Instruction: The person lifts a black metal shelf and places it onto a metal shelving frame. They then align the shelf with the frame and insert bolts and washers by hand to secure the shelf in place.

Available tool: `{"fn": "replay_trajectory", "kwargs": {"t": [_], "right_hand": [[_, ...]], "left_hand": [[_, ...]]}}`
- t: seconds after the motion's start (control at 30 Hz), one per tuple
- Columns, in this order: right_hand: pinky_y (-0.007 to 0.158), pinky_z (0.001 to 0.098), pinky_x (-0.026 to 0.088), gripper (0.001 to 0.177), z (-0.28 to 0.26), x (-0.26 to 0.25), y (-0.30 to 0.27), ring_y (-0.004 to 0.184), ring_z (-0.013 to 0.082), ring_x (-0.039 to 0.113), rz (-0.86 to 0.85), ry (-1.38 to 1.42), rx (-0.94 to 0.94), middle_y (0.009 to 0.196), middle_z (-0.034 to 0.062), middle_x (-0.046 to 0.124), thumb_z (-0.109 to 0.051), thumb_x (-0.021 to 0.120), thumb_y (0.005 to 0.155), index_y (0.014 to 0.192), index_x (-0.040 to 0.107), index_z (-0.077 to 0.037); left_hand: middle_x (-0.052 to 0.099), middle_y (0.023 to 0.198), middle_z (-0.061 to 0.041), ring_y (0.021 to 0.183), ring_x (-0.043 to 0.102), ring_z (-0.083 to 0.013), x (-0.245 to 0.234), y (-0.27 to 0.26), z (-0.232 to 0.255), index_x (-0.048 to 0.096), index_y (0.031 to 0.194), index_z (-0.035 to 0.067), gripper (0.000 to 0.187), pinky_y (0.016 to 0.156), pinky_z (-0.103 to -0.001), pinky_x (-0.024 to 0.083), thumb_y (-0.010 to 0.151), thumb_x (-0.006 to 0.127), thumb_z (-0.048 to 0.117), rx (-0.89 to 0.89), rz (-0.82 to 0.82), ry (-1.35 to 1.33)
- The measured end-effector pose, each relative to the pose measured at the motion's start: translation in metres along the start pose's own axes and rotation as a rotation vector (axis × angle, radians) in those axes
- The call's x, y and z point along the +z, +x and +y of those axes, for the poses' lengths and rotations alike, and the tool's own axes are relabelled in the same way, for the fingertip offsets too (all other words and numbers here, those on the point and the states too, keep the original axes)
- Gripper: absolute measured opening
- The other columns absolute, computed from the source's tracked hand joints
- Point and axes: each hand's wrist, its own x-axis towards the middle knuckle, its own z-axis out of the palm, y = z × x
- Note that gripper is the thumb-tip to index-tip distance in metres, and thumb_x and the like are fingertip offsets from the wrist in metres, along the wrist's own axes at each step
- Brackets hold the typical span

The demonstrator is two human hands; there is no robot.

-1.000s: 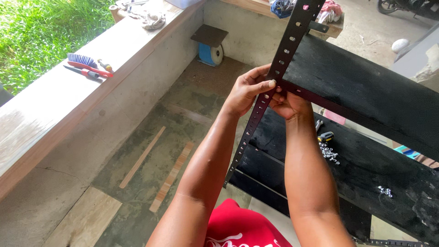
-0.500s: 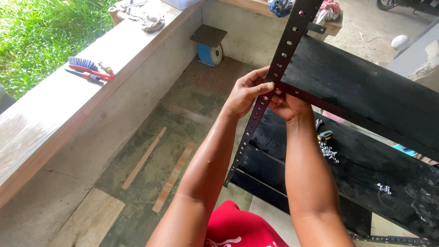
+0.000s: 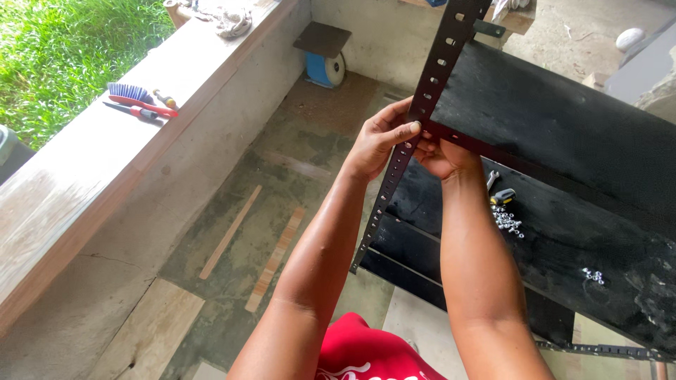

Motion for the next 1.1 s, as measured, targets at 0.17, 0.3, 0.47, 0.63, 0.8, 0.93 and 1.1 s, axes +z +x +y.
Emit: {"fn": "replay_trajectory", "kwargs": {"t": [0.17, 0.3, 0.47, 0.63, 0.8, 0.93, 1.1], "right_hand": [[0.061, 0.0251, 0.047, 0.018, 0.003, 0.008, -0.03, 0.065, 0.0114, 0.056, 0.102, -0.03, -0.031, 0.084, 0.0028, 0.066, -0.024, 0.072, 0.092, 0.102, 0.07, -0.009], [0.059, 0.0264, 0.045, 0.016, -0.003, 0.011, -0.062, 0.068, 0.0111, 0.058, 0.212, -0.149, -0.042, 0.084, 0.0023, 0.067, -0.02, 0.075, 0.096, 0.104, 0.07, -0.008], [0.051, 0.0235, 0.044, 0.014, -0.001, -0.014, -0.113, 0.06, 0.0095, 0.058, 0.261, -0.337, -0.023, 0.079, 0.0028, 0.066, -0.018, 0.071, 0.095, 0.102, 0.07, -0.007], [0.047, 0.0214, 0.04, 0.009, 0.019, -0.077, -0.189, 0.057, 0.0073, 0.056, 0.453, -0.587, 0.085, 0.076, 0.0013, 0.064, -0.014, 0.069, 0.096, 0.098, 0.071, -0.006], [0.047, 0.0215, 0.04, 0.009, 0.022, -0.148, -0.26, 0.055, 0.0066, 0.055, 0.662, -0.784, 0.109, 0.073, -0.0006, 0.065, -0.015, 0.072, 0.093, 0.094, 0.073, -0.006], [0.051, 0.0217, 0.045, 0.007, 0.016, -0.184, -0.303, 0.057, 0.0069, 0.058, 0.797, -0.885, 0.064, 0.073, 0.0003, 0.068, -0.013, 0.073, 0.091, 0.091, 0.075, -0.005], [0.06, 0.026, 0.054, 0.009, -0.008, -0.212, -0.323, 0.065, 0.0102, 0.066, 0.945, -1.127, 0.004, 0.076, 0.0029, 0.072, -0.013, 0.074, 0.09, 0.092, 0.076, -0.005]], "left_hand": [[0.067, 0.122, -0.014, 0.105, 0.065, -0.0189, 0.004, -0.004, -0.023, 0.051, 0.155, -0.002, 0.059, 0.092, -0.033, 0.055, 0.102, 0.073, 0.006, 0.131, 0.088, 0.004], [0.065, 0.138, -0.013, 0.12, 0.062, -0.0169, 0.014, -0.014, -0.037, 0.05, 0.155, -0.002, 0.057, 0.106, -0.031, 0.049, 0.102, 0.07, 0.008, 0.239, 0.188, 0.079], [0.053, 0.154, -0.011, 0.139, 0.052, -0.019, 0.046, -0.031, -0.064, 0.046, 0.153, 0.001, 0.059, 0.118, -0.033, 0.041, 0.099, 0.07, 0.001, 0.498, 0.388, 0.345], [0.055, 0.142, -0.018, 0.135, 0.055, -0.0305, 0.091, -0.081, -0.124, 0.058, 0.138, 0.008, 0.047, 0.114, -0.036, 0.045, 0.093, 0.068, -0.001, 0.618, 0.832, 1.129], [0.068, 0.112, -0.012, 0.098, 0.069, -0.027, 0.131, -0.105, -0.212, 0.07, 0.113, 0.007, 0.026, 0.086, -0.036, 0.056, 0.087, 0.071, 0.004, 0.254, 0.637, 1.157], [0.07, 0.103, -0.012, 0.09, 0.072, -0.0282, 0.152, -0.111, -0.272, 0.073, 0.106, 0.006, 0.018, 0.081, -0.037, 0.057, 0.088, 0.072, 0.009, -0.036, 0.43, 1.192], [0.07, 0.109, -0.013, 0.099, 0.069, -0.0346, 0.155, -0.095, -0.318, 0.075, 0.109, 0.008, 0.021, 0.086, -0.041, 0.055, 0.088, 0.07, 0.012, -0.101, 0.267, 1.313]]}}
